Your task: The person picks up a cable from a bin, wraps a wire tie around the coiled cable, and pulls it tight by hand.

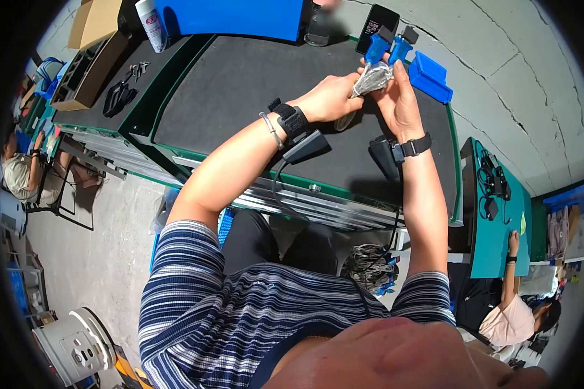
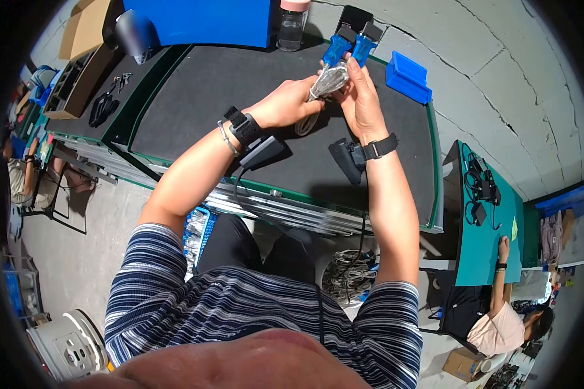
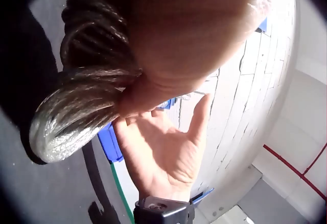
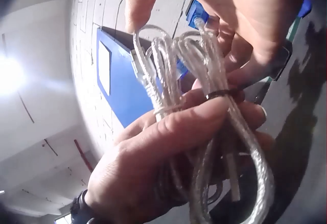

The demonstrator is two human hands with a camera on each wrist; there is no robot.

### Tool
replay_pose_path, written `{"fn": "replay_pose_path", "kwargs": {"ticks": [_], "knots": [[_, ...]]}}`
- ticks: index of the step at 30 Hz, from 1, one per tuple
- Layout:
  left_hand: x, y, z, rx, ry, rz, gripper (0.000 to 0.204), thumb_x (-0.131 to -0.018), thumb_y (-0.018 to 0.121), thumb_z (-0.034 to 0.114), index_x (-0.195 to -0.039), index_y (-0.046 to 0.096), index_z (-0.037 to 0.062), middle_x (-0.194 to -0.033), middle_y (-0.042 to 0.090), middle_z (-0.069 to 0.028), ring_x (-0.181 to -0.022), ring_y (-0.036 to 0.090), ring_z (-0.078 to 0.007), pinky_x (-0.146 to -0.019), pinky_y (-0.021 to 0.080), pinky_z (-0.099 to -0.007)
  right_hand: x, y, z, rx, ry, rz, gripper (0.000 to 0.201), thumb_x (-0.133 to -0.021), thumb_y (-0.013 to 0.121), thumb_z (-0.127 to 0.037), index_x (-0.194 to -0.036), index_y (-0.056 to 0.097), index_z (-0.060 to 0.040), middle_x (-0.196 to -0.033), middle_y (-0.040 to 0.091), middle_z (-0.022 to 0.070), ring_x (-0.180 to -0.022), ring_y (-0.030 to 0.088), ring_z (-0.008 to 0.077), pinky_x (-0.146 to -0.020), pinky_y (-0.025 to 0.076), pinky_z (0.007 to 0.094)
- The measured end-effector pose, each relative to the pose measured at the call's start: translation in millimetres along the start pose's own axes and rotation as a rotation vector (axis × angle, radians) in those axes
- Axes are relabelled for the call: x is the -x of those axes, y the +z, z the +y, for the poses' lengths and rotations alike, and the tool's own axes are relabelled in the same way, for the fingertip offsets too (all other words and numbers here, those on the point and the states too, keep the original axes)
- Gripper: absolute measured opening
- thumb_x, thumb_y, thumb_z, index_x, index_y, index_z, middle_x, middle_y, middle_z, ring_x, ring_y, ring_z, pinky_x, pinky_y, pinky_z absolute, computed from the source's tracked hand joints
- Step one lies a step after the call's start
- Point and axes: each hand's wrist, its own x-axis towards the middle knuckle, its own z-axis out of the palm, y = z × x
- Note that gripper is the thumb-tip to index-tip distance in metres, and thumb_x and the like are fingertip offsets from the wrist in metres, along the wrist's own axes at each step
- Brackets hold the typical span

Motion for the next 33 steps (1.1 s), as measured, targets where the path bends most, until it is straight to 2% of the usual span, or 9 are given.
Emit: {"fn": "replay_pose_path", "kwargs": {"ticks": [1,11,14,17,18,20,23,27,33], "knots": [[-1.3,0.2,-0.3,0.004,-0.028,-0.013,0.039,-0.084,0.061,0.018,-0.118,0.053,0.0007,-0.103,0.064,-0.0258,-0.099,0.061,-0.0426,-0.085,0.049,-0.0455,1.5,4.3,-0.9,0.007,-0.014,0.0,0.057,-0.096,0.055,-0.041,-0.136,0.037,-0.0053,-0.125,0.058,0.0186,-0.112,0.059,0.0238,-0.098,0.044,0.0378],[0.4,0.1,-1.4,0.011,-0.101,0.078,0.043,-0.079,0.061,0.017,-0.118,0.052,-0.0004,-0.102,0.065,-0.0247,-0.099,0.06,-0.0425,-0.087,0.047,-0.0467,-2.7,-1.2,5.8,0.071,0.035,-0.032,0.049,-0.094,0.053,-0.025,-0.136,0.039,-0.0036,-0.131,0.054,0.0204,-0.121,0.052,0.0246,-0.105,0.037,0.0417],[0.2,0.7,-2.3,-0.025,-0.091,0.108,0.038,-0.082,0.059,0.017,-0.114,0.049,0.001,-0.103,0.063,-0.024,-0.1,0.059,-0.0426,-0.085,0.047,-0.0469,-1.8,2.6,10.2,0.114,-0.013,-0.036,0.05,-0.095,0.054,-0.029,-0.137,0.04,-0.0046,-0.124,0.057,0.0114,-0.113,0.054,0.0188,-0.099,0.04,0.0363],[-1.2,-3.2,-1.1,-0.012,-0.097,0.193,0.035,-0.082,0.06,0.017,-0.11,0.047,0.0001,-0.102,0.061,-0.0243,-0.1,0.057,-0.0439,-0.085,0.046,-0.0479,-1.3,9.7,13.1,0.162,-0.154,0.125,0.057,-0.095,0.059,-0.034,-0.138,0.038,-0.0044,-0.125,0.054,0.0092,-0.11,0.052,0.0157,-0.093,0.042,0.0327],[-1.3,-5.0,0.3,-0.033,-0.117,0.232,0.035,-0.082,0.061,0.017,-0.109,0.047,-0.0003,-0.102,0.06,-0.0247,-0.1,0.056,-0.0446,-0.085,0.046,-0.0483,-0.3,7.9,12.5,0.33,-0.195,0.261,0.057,-0.093,0.064,-0.025,-0.138,0.036,-0.0055,-0.121,0.054,0.009,-0.108,0.051,0.0138,-0.091,0.044,0.0294],[-0.7,-6.1,-0.2,-0.054,-0.141,0.274,0.034,-0.082,0.061,0.017,-0.108,0.046,-0.0007,-0.102,0.059,-0.0252,-0.1,0.055,-0.0453,-0.085,0.045,-0.0486,-4.6,7.3,15.5,0.543,-0.515,0.355,0.053,-0.089,0.069,-0.015,-0.134,0.043,-0.0047,-0.113,0.055,0.0072,-0.102,0.053,0.0123,-0.087,0.046,0.0261],[-1.1,-4.4,-5.0,-0.077,-0.134,0.255,0.035,-0.081,0.062,0.016,-0.107,0.047,-0.0009,-0.103,0.056,-0.0258,-0.101,0.054,-0.0453,-0.085,0.045,-0.0489,1.2,15.0,6.7,0.616,-0.542,0.195,0.049,-0.086,0.073,-0.011,-0.128,0.051,-0.0035,-0.106,0.055,0.0035,-0.095,0.054,0.0109,-0.085,0.047,0.0257],[-0.4,-2.4,-8.0,-0.147,-0.185,0.175,0.035,-0.081,0.062,0.016,-0.108,0.048,-0.0003,-0.106,0.056,-0.025,-0.103,0.055,-0.0434,-0.087,0.045,-0.0484,2.4,16.5,9.8,1.01,-0.589,0.226,0.038,-0.077,0.079,-0.015,-0.113,0.068,-0.0128,-0.098,0.057,0.0009,-0.086,0.055,0.0107,-0.077,0.047,0.0243],[-2.3,-0.2,-15.3,-0.176,-0.192,0.18,0.033,-0.082,0.063,0.017,-0.106,0.05,-0.0008,-0.107,0.056,-0.024,-0.104,0.055,-0.0426,-0.088,0.046,-0.0476,1.2,15.2,11.8,0.934,-0.627,0.206,0.027,-0.078,0.078,-0.013,-0.104,0.072,-0.011,-0.095,0.06,0.0017,-0.086,0.056,0.0112,-0.076,0.047,0.0246]]}}
